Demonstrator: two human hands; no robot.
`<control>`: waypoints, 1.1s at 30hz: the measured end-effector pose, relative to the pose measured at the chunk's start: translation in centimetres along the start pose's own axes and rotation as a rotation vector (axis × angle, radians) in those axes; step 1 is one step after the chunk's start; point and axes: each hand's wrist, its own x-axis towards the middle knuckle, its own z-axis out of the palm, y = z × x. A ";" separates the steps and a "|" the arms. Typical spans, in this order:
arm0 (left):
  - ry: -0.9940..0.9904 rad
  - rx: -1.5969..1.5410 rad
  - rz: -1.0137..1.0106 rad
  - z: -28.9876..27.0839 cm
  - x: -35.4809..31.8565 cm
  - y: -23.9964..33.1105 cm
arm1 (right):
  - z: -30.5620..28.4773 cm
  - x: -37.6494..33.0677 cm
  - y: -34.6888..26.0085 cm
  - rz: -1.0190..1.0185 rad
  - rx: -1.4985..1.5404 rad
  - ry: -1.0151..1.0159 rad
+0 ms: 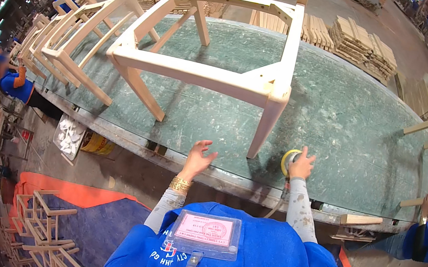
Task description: The person uses a handheld orbital sander to smooth the surfaces of wooden chair frames on a workbench. They reposition the chair multiple times to access different legs and rails, then move the finished chair aside and bring a new one into position.
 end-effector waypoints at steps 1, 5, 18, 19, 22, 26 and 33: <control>0.005 -0.006 -0.001 -0.6 0.4 -0.5 | -0.3 0.3 0.0 0.056 0.013 -0.020; 0.004 -0.058 -0.026 -1.1 -0.2 -0.5 | -1.4 1.4 2.5 0.104 0.172 0.057; -0.235 0.027 0.119 2.4 0.1 -0.3 | -34.3 -1.5 -17.1 -1.276 0.215 0.115; -0.241 0.036 0.138 2.3 0.3 0.0 | -34.0 -1.8 -18.9 -1.229 0.097 0.049; -0.188 -0.038 0.178 1.7 0.1 0.1 | -33.9 -0.4 -21.9 -1.198 0.011 -0.032; -0.140 -0.066 0.108 -0.4 -0.9 -1.9 | -33.5 0.5 -22.9 -1.141 -0.118 0.056; -0.117 0.034 0.073 -3.2 -1.2 -2.9 | -33.4 -0.9 -24.1 -1.125 -0.164 0.077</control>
